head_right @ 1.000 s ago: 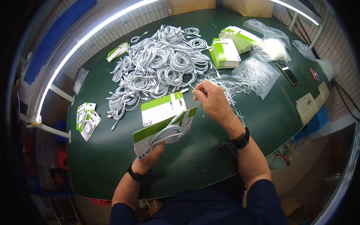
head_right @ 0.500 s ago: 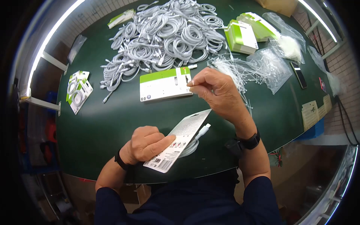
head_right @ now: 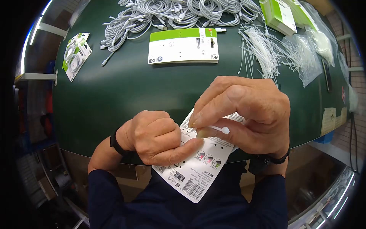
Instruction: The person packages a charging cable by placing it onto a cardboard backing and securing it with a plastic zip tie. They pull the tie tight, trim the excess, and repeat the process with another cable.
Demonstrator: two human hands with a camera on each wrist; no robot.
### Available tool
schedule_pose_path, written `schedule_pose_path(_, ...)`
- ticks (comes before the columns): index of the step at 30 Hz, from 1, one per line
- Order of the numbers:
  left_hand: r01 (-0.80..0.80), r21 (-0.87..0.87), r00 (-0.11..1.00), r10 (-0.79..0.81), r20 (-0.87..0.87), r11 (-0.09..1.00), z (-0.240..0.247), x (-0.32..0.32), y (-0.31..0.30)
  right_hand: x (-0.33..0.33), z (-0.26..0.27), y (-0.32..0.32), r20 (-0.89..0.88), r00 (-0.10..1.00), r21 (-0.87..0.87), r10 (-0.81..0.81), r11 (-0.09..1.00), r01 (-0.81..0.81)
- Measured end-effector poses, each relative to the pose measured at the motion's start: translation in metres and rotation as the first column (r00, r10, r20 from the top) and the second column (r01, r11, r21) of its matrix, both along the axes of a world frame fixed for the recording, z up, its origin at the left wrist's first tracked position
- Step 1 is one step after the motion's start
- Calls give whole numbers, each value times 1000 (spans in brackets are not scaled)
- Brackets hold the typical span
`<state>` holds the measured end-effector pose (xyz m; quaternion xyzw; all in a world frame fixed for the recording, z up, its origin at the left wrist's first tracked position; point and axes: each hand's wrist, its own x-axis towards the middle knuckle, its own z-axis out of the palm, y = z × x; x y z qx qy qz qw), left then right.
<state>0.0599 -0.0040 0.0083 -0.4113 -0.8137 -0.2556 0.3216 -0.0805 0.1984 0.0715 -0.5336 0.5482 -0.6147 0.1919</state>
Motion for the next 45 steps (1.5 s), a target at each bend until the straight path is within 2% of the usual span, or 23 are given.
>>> schedule_pose_path(9,-1,7,1000,1,28,1000,-1,0,0,1,-8,-4,-66,997,12,-30,999,31)
schedule_pose_path(20,-22,20,1000,22,1,1000,1,-2,0,3,-8,-5,-83,996,120,-31,992,41)
schedule_pose_path(23,-61,19,998,62,-28,998,0,-2,1,4,-9,-5,-10,1000,154,17,988,-15)
schedule_pose_path(26,-107,3,994,107,-33,994,0,0,2,0,-6,-2,17,994,282,106,953,-106)
schedule_pose_path(30,-154,-21,987,153,-50,988,1,1,3,-2,-5,-3,33,989,306,141,941,-144)
schedule_pose_path(38,-183,85,983,185,-18,980,3,-4,8,-8,-4,-5,60,992,281,113,951,-125)
schedule_pose_path(41,-171,144,985,174,-9,975,2,-8,12,-14,-4,-2,7,990,331,142,934,-137)
schedule_pose_path(42,-168,164,985,172,-11,972,2,-9,12,-12,-4,-2,83,996,252,31,966,-51)
schedule_pose_path(44,-184,184,977,159,144,966,7,-8,2,-5,-6,-4,259,952,110,-163,984,138)
schedule_pose_path(45,-197,193,963,153,220,961,9,-8,-2,-10,-11,-3,200,943,-3,-268,962,274)
